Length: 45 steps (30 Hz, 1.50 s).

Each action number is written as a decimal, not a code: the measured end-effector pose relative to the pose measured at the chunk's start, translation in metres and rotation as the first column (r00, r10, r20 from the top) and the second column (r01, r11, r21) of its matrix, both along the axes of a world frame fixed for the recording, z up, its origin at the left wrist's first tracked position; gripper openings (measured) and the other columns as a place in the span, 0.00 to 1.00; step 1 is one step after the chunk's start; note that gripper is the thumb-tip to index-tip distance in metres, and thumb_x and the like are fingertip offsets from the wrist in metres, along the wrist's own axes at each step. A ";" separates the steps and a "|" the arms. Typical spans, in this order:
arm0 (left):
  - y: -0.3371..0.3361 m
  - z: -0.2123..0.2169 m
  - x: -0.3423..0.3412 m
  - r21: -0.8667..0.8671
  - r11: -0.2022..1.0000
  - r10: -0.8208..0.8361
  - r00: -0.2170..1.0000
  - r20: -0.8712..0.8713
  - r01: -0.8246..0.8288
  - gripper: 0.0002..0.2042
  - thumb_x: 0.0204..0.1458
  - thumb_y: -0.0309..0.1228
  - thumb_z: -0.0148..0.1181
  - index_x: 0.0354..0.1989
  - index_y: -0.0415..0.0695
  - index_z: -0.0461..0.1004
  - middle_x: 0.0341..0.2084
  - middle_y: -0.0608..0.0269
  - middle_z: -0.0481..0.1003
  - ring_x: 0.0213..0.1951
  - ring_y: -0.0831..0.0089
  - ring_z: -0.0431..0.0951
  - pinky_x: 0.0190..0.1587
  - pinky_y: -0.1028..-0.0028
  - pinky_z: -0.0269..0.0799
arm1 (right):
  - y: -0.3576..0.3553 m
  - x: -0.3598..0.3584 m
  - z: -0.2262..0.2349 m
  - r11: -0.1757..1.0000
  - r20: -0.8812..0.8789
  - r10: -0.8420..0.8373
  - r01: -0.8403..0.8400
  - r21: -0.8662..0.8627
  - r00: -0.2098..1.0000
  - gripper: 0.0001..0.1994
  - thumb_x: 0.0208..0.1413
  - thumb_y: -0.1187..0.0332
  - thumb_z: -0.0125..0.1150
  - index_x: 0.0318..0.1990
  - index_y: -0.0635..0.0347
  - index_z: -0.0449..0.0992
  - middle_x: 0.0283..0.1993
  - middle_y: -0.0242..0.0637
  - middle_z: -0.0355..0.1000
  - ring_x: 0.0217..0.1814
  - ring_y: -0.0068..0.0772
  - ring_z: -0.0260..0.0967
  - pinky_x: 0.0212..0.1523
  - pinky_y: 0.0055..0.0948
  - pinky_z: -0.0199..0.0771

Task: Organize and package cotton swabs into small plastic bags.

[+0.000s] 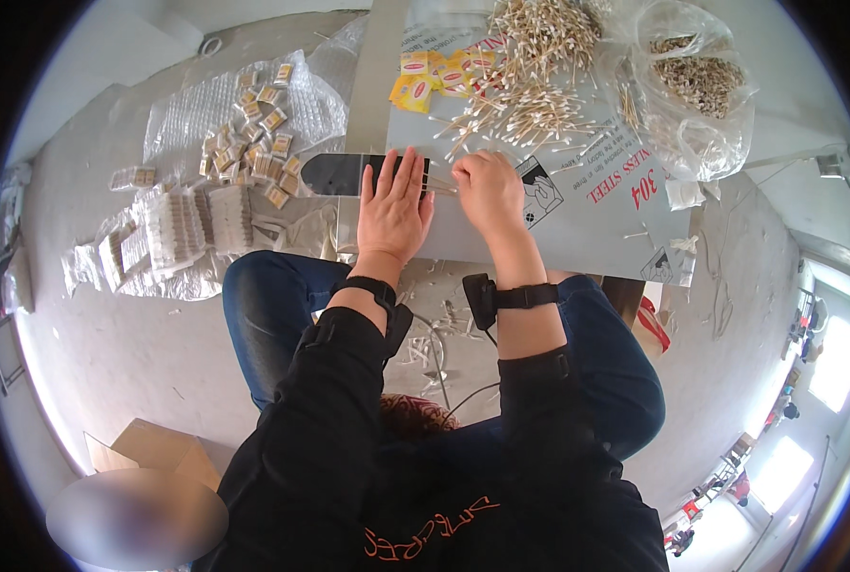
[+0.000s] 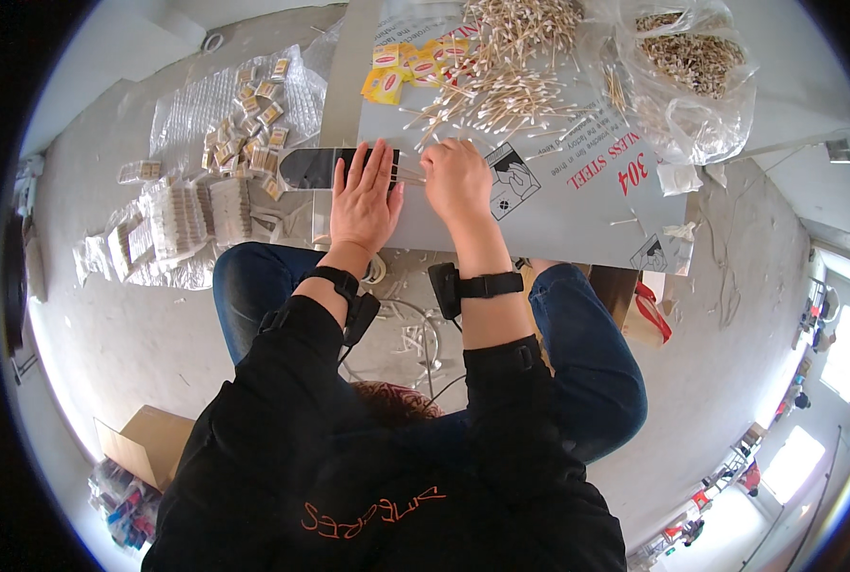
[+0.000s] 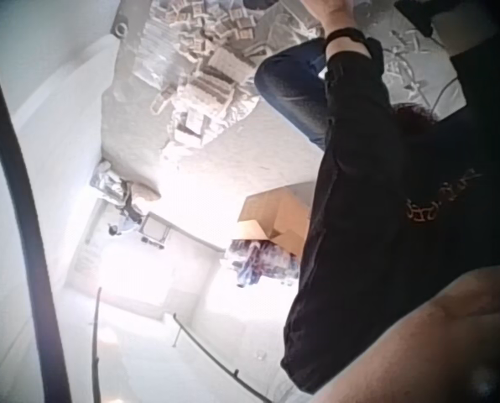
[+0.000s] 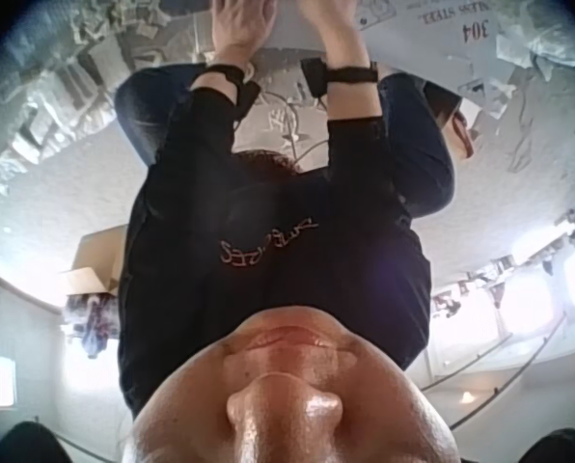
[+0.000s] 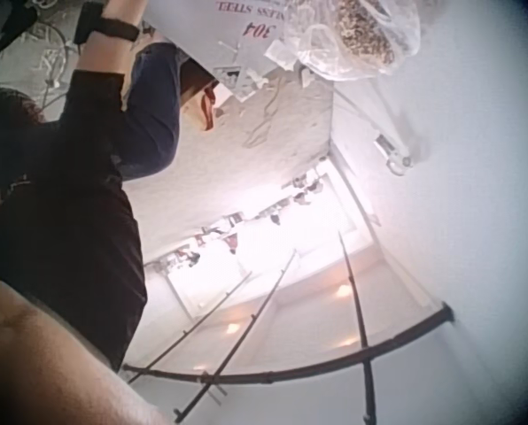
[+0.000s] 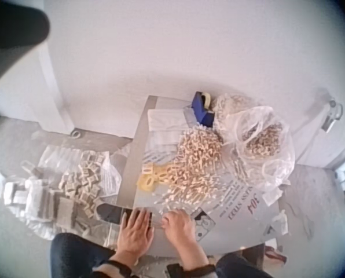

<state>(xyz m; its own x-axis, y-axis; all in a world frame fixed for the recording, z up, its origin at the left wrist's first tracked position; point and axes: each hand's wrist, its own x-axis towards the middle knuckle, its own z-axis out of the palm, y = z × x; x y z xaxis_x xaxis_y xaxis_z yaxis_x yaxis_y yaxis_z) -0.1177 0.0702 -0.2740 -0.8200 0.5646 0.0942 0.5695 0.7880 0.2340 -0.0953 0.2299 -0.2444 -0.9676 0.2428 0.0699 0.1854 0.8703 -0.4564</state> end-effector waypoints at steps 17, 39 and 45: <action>-0.001 -0.005 0.001 -0.016 1.000 0.000 1.000 0.015 0.000 0.27 0.61 0.43 0.45 0.68 0.50 0.57 0.69 0.65 0.54 0.71 0.67 0.50 0.71 0.56 0.40 | 0.001 0.023 -0.009 0.925 -0.039 -0.368 0.370 0.090 0.929 0.05 0.48 0.69 0.65 0.31 0.55 0.75 0.33 0.36 0.72 0.40 0.43 0.70 0.41 0.38 0.71; -0.002 -0.003 0.001 0.066 0.997 -0.040 0.999 -0.015 0.041 0.25 0.59 0.39 0.48 0.66 0.51 0.60 0.68 0.61 0.56 0.70 0.66 0.52 0.70 0.57 0.44 | -0.011 0.019 -0.010 0.984 -0.202 -0.168 0.153 -0.090 0.965 0.03 0.48 0.72 0.63 0.31 0.55 0.78 0.33 0.33 0.72 0.39 0.42 0.70 0.41 0.37 0.72; -0.001 -0.004 0.001 0.061 0.997 -0.048 0.999 -0.005 0.048 0.25 0.60 0.38 0.48 0.66 0.51 0.60 0.68 0.59 0.56 0.70 0.65 0.52 0.70 0.56 0.45 | -0.020 0.023 -0.016 0.993 -0.130 -0.119 0.119 -0.008 0.984 0.04 0.47 0.74 0.63 0.32 0.56 0.78 0.34 0.35 0.73 0.42 0.43 0.71 0.42 0.38 0.72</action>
